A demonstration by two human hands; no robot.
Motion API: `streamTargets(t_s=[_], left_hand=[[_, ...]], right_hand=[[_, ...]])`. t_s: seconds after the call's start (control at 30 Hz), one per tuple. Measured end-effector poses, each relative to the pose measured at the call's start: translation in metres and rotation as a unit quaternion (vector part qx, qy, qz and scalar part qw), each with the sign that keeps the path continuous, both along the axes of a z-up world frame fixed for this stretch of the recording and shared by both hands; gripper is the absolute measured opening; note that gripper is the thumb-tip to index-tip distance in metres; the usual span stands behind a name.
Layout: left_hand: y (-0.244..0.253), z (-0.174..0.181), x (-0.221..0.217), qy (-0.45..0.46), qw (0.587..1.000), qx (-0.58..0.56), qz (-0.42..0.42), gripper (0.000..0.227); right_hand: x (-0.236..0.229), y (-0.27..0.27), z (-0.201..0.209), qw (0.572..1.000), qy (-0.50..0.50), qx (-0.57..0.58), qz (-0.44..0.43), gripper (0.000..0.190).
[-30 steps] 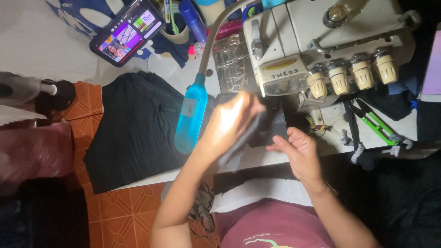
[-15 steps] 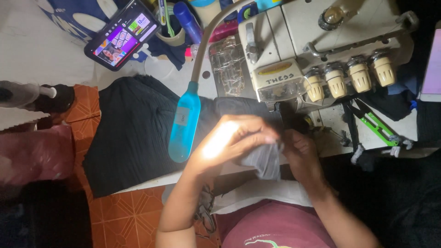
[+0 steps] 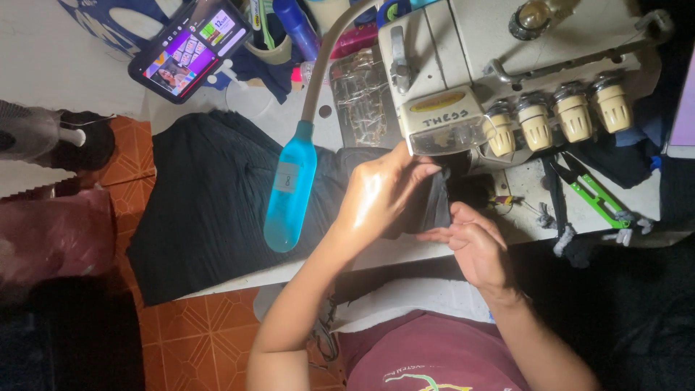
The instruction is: The person is organizing and aligning pleated black fabric pieces on a sewing table next to an overlock machine.
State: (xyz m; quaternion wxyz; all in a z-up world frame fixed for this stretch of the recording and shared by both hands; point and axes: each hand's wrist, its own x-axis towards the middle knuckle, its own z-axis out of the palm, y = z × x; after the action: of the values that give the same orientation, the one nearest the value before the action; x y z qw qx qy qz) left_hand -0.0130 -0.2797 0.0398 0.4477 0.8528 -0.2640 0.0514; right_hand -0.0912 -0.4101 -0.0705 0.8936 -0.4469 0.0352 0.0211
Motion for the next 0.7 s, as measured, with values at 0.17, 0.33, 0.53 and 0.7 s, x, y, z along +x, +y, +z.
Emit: streamTargets(t_s=[0.17, 0.33, 0.53, 0.7], left_hand=[[0.005, -0.019, 0.007, -0.033, 0.997, 0.06, 0.024, 0.021], [0.005, -0.018, 0.008, -0.056, 0.996, 0.062, 0.036, 0.022], [0.018, -0.014, 0.012, -0.083, 0.995, 0.047, 0.026, 0.016], [0.029, -0.005, 0.012, -0.081, 0.994, 0.07, -0.001, 0.013]], right_hand=[[-0.002, 0.0, -0.004, 0.997, -0.018, 0.07, -0.028, 0.019], [-0.002, 0.004, -0.005, 0.996, -0.027, -0.059, -0.056, 0.013], [-0.004, 0.006, 0.007, 0.981, -0.024, -0.188, -0.031, 0.008], [-0.007, 0.01, -0.013, 0.973, -0.016, -0.228, -0.013, 0.007]])
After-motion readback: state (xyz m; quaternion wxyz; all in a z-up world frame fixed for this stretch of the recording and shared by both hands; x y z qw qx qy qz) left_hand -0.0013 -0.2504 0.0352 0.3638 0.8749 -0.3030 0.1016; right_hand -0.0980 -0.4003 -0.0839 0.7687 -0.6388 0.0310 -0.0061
